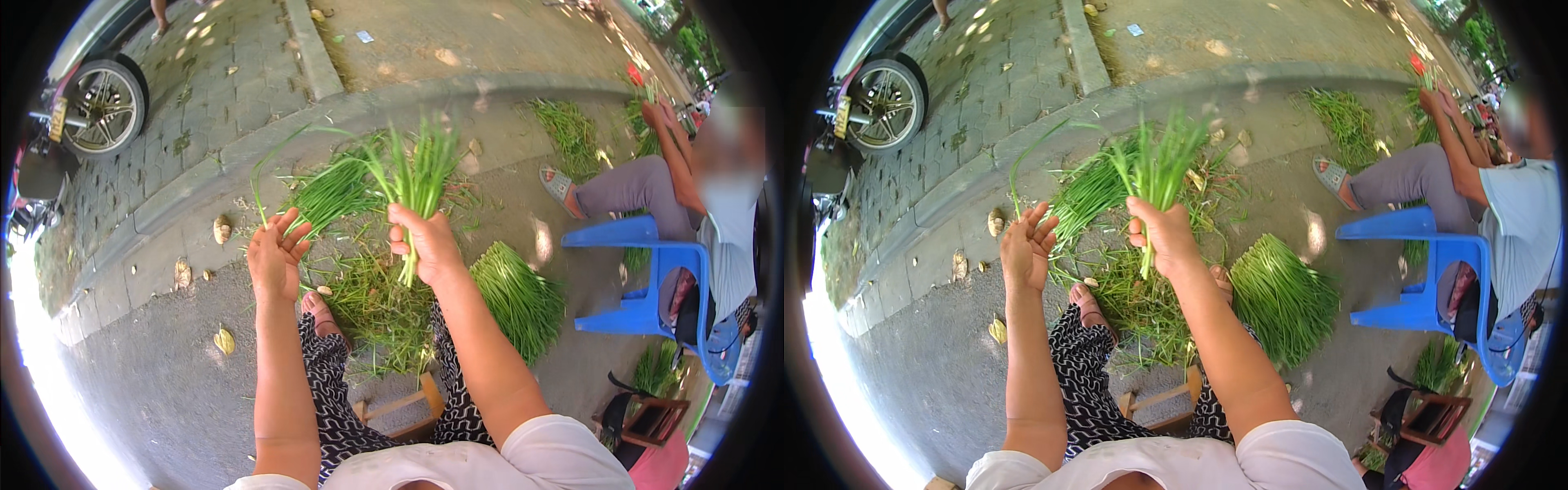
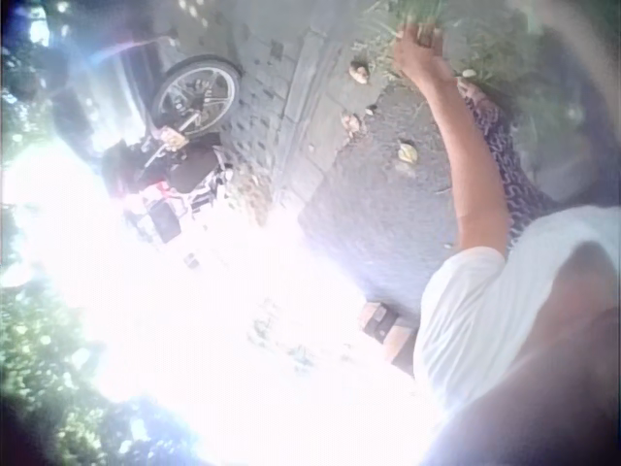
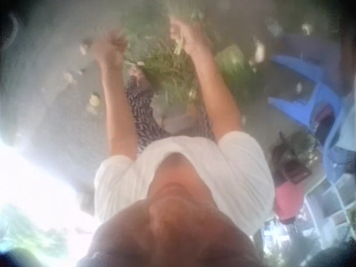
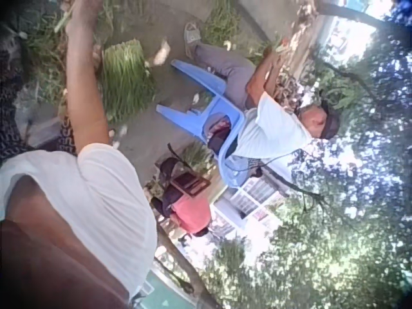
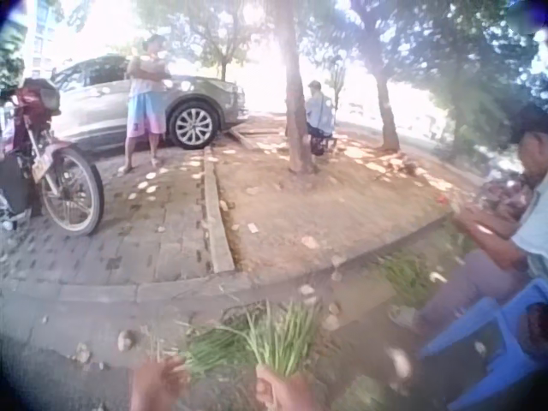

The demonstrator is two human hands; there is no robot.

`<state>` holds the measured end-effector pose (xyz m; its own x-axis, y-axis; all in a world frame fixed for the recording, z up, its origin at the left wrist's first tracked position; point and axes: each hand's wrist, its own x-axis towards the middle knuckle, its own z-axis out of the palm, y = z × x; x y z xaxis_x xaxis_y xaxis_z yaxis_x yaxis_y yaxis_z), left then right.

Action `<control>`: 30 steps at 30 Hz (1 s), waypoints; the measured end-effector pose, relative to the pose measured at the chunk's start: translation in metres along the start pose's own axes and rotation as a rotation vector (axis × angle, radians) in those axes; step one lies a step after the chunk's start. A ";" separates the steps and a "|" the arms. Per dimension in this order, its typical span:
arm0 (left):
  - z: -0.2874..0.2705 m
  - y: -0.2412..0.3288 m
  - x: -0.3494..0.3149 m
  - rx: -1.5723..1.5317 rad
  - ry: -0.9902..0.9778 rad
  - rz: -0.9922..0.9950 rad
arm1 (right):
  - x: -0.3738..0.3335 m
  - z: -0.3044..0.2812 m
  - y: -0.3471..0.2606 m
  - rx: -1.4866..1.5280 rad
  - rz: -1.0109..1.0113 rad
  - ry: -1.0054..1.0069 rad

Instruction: The person sorts green chive-like vegetable stalks by hand, plucking individual stalks from a pile, removing dry outer layers, and gathering them into a neat bundle.

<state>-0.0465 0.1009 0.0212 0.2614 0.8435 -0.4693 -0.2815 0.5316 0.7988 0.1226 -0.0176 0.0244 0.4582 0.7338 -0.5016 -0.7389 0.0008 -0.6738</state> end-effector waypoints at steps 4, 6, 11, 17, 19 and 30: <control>0.011 -0.008 -0.014 0.143 -0.186 -0.119 | 0.002 -0.004 0.000 0.086 0.019 -0.044; 0.027 -0.013 -0.029 0.140 -0.279 -0.191 | 0.002 -0.004 0.001 0.074 0.030 -0.044; 0.037 -0.022 -0.041 0.083 -0.359 -0.310 | -0.002 0.001 0.006 -0.007 0.038 -0.048; 0.041 -0.026 -0.044 0.152 -0.393 -0.274 | -0.005 0.001 0.007 -0.151 0.049 0.026; 0.030 -0.043 -0.030 0.141 -0.371 -0.215 | -0.005 -0.002 0.011 -0.180 0.049 -0.022; 0.040 -0.030 -0.045 0.011 -0.352 -0.282 | -0.006 0.009 0.023 -0.290 0.016 -0.288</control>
<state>-0.0131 0.0439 0.0337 0.6251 0.5870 -0.5144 -0.1448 0.7349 0.6626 0.0982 -0.0165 0.0167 0.2602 0.8926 -0.3681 -0.5559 -0.1733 -0.8130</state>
